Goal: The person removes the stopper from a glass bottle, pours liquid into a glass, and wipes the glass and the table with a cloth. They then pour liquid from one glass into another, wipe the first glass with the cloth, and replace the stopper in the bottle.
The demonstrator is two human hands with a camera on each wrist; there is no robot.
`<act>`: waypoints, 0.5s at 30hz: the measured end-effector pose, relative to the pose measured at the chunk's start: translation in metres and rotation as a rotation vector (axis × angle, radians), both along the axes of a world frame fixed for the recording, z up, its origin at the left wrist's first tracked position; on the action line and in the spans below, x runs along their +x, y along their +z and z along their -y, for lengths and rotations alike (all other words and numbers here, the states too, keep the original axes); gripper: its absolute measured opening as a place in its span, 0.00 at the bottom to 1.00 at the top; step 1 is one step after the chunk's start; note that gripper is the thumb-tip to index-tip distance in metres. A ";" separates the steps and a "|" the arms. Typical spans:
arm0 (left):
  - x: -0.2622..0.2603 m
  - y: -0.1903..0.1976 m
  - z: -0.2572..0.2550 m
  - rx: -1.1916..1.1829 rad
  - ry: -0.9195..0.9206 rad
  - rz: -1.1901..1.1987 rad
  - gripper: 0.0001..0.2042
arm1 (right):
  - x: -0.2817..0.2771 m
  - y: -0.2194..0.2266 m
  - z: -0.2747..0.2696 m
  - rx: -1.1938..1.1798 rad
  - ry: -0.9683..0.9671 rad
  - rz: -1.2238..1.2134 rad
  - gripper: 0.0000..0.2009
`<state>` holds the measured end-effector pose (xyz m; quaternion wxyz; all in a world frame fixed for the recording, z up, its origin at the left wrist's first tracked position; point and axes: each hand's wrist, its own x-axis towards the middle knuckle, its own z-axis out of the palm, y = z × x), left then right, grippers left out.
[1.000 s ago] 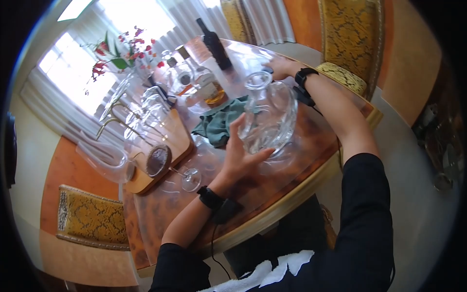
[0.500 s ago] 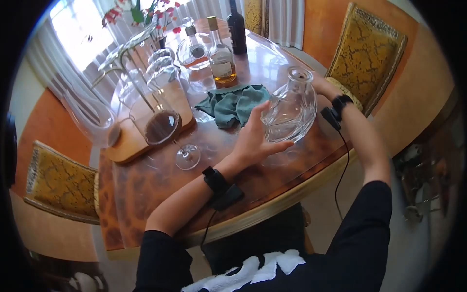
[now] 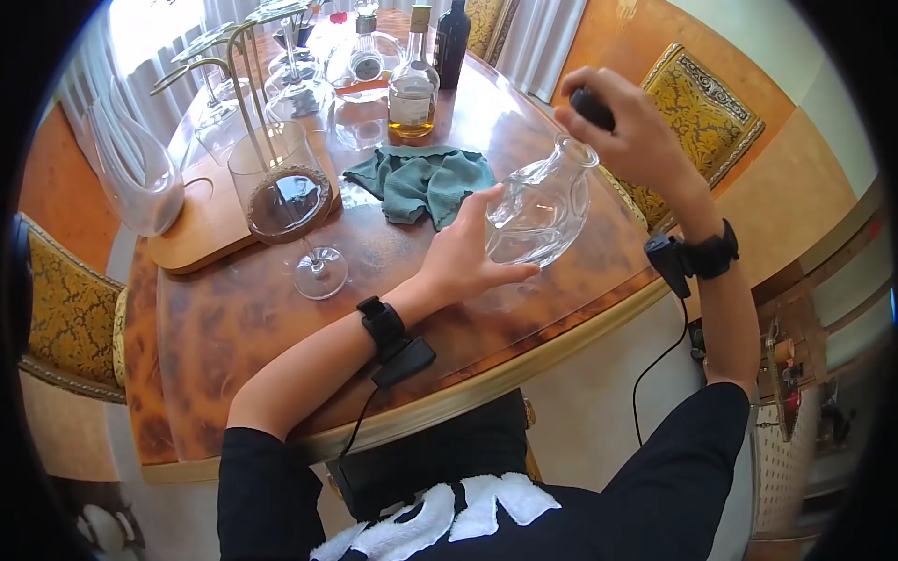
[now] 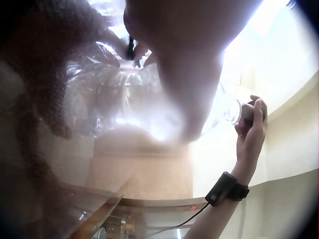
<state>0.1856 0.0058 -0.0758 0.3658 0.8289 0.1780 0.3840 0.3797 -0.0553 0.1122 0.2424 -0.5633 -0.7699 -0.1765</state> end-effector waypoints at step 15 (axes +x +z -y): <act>-0.001 0.001 0.000 -0.013 -0.006 -0.019 0.52 | 0.015 0.022 -0.004 -0.314 -0.037 -0.096 0.27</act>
